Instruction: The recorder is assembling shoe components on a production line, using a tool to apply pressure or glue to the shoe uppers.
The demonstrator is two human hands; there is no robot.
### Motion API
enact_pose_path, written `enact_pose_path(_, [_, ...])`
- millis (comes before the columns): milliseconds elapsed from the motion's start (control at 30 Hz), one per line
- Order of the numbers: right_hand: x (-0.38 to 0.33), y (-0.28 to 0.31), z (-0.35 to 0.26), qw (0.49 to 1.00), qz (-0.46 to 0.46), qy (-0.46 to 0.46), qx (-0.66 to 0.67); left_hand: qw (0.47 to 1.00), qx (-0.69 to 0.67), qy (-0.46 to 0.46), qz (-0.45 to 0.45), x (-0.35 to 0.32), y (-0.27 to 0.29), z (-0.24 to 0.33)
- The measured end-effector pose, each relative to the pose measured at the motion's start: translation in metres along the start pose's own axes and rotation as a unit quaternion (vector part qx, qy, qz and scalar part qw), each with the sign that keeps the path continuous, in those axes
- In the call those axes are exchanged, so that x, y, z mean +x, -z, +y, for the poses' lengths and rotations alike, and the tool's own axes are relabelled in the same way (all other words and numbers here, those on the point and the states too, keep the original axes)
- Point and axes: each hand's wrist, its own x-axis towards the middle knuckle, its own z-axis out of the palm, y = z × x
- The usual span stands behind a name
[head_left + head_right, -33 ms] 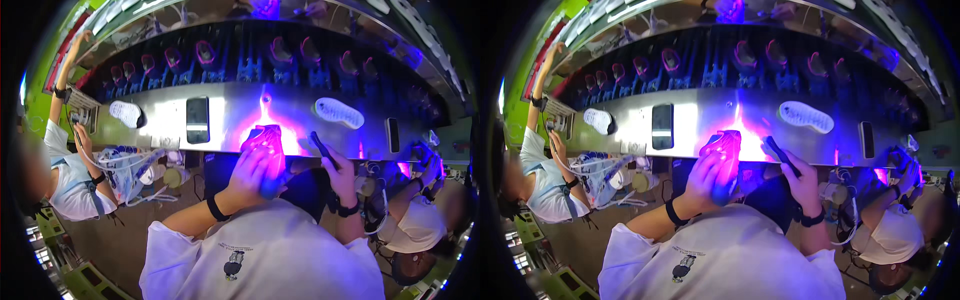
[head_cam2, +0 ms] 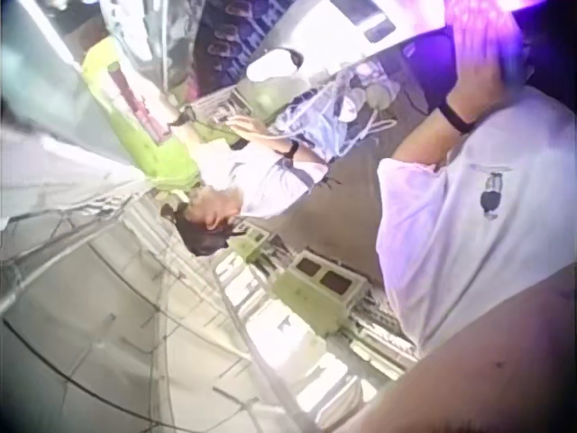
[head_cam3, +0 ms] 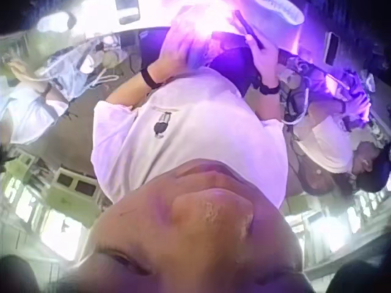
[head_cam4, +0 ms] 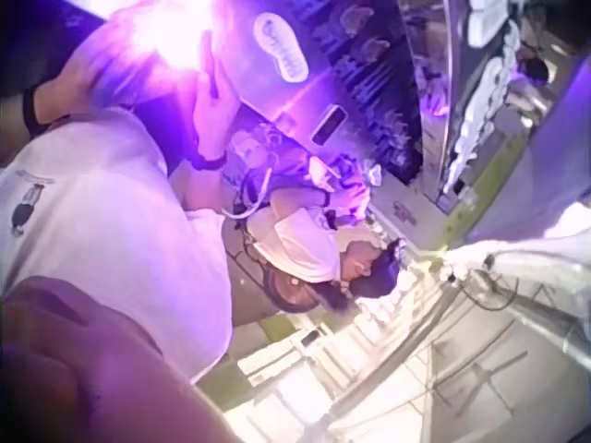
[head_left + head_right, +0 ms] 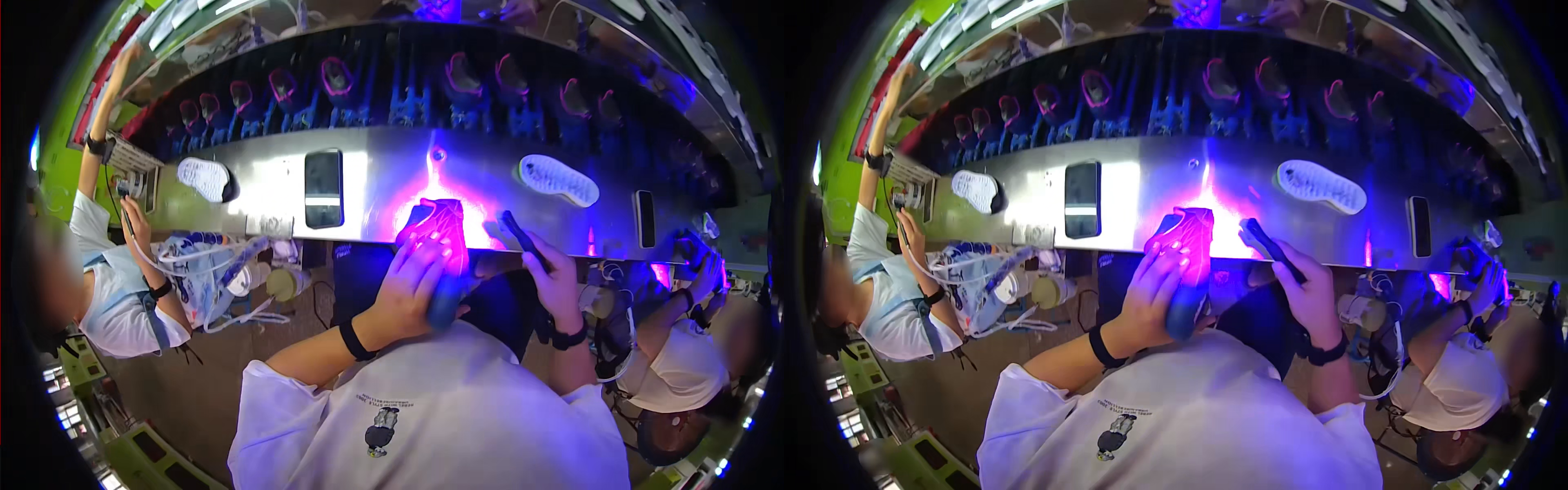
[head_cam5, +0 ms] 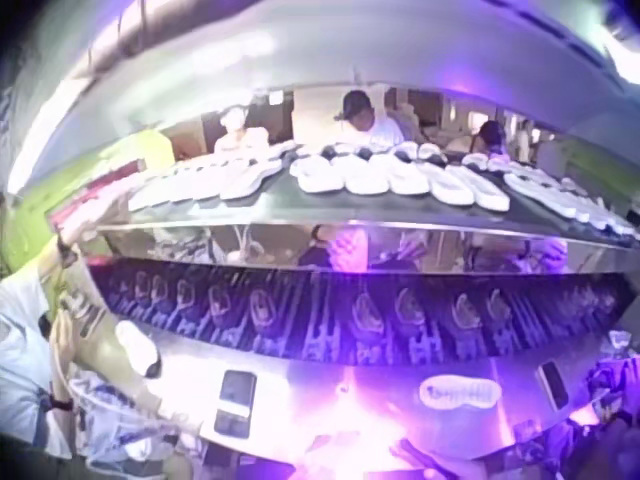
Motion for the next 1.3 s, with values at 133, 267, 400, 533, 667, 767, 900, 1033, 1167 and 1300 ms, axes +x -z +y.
enact_pose_path(133, [0.024, -0.024, 0.021, 0.993, -0.039, 0.054, -0.099, 0.998, 0.008, -0.025, -0.053, -0.025, 0.001, -0.007])
enact_pose_path(267, [0.031, -0.042, 0.021, 0.999, -0.03, -0.03, -0.031, 0.993, 0.022, -0.062, -0.103, -0.033, 0.005, -0.016])
enact_pose_path(400, [0.016, -0.044, 0.025, 0.996, -0.054, -0.033, -0.06, 0.992, 0.029, -0.078, -0.093, -0.04, 0.002, -0.018])
enact_pose_path(533, [-0.005, -0.038, 0.029, 0.997, -0.058, -0.003, -0.05, 0.988, 0.044, -0.107, -0.103, -0.037, 0.003, -0.018])
enact_pose_path(667, [-0.01, -0.037, 0.029, 0.994, -0.049, 0.022, -0.092, 0.987, 0.044, -0.115, -0.108, -0.036, 0.003, -0.017])
enact_pose_path(767, [-0.02, -0.037, 0.041, 0.998, -0.047, 0.015, -0.051, 0.986, 0.048, -0.114, -0.114, -0.034, 0.003, -0.017])
enact_pose_path(900, [-0.043, -0.039, 0.032, 0.993, -0.076, -0.078, 0.044, 0.988, 0.035, -0.11, -0.104, -0.032, 0.001, -0.017])
enact_pose_path(1033, [-0.07, -0.027, 0.028, 0.979, -0.113, -0.132, 0.109, 0.988, 0.039, -0.106, -0.103, -0.029, 0.003, -0.014])
enact_pose_path(1167, [-0.059, -0.017, 0.016, 0.982, -0.109, -0.136, 0.066, 0.983, 0.073, -0.116, -0.125, -0.021, 0.004, -0.007])
enact_pose_path(1300, [-0.035, -0.019, 0.009, 0.983, -0.113, -0.127, 0.063, 0.984, 0.081, -0.1, -0.122, -0.013, 0.005, 0.005])
